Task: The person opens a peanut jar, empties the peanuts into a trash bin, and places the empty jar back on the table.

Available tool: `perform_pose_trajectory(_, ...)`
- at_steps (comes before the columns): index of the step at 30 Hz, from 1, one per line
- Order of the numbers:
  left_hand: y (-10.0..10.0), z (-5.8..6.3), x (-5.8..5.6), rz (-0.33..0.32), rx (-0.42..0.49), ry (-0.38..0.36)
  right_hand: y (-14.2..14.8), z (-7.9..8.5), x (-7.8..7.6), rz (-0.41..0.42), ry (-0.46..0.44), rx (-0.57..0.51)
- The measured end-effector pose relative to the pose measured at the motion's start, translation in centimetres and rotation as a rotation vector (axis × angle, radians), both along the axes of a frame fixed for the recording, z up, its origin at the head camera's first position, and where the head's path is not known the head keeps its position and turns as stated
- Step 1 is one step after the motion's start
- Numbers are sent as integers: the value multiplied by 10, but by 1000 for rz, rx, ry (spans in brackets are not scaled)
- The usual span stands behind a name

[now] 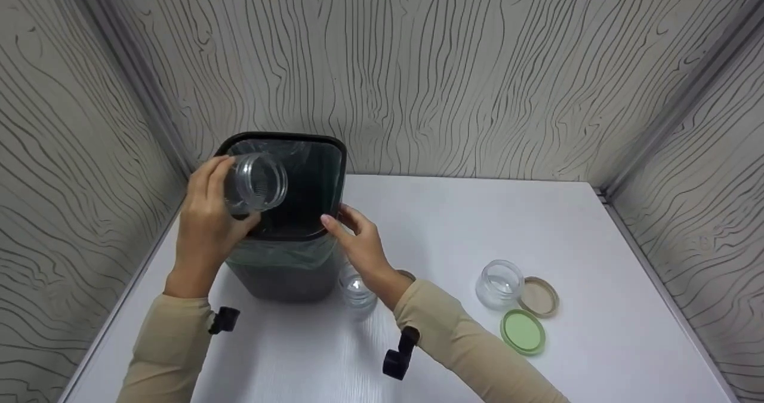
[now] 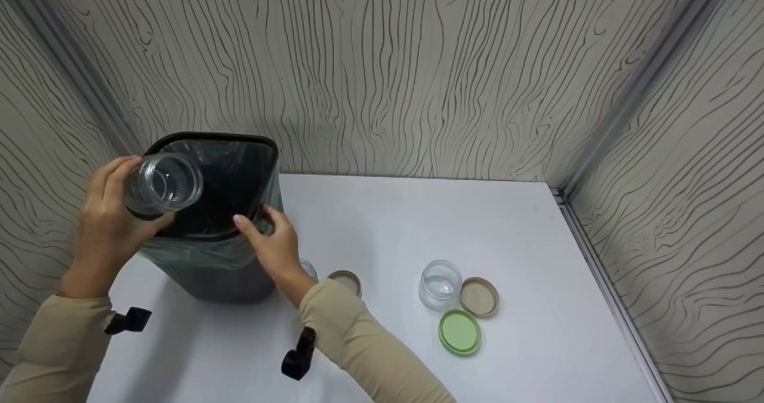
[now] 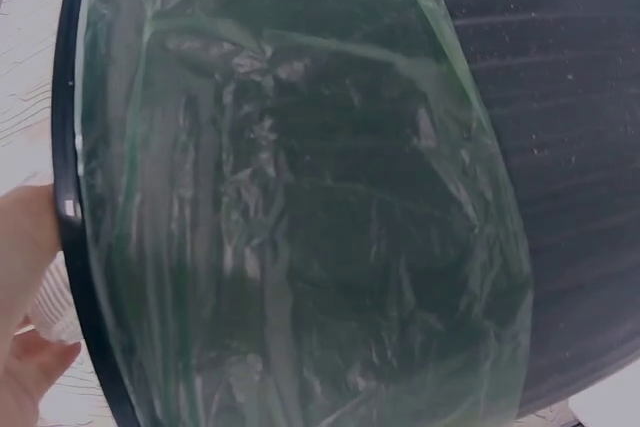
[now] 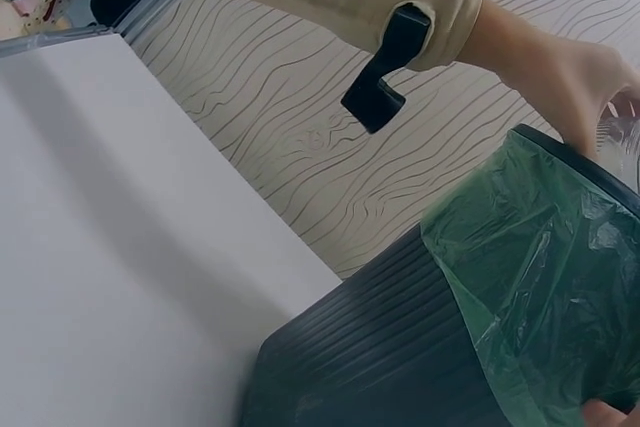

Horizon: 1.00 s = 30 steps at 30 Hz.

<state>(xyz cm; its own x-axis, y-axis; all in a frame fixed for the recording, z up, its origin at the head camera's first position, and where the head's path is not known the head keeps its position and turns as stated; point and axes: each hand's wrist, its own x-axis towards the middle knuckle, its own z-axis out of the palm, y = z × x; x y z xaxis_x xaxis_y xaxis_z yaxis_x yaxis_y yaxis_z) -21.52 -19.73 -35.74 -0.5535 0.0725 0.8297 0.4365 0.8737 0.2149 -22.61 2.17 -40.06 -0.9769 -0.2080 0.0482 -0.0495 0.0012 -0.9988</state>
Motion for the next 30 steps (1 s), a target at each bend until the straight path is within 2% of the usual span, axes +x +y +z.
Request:
perform_pose_trajectory(5, 2, 1, 3, -5, 43, -22, 2, 0, 0, 7, -5, -8)
perform_pose_trajectory(16, 8, 4, 9, -85, 192, -5, 8, 1, 1, 46, -7, -52)
perform_pose_trajectory(30, 15, 2, 13, -129, 199, 10, 15, -5, 2, 66, 5, -51)
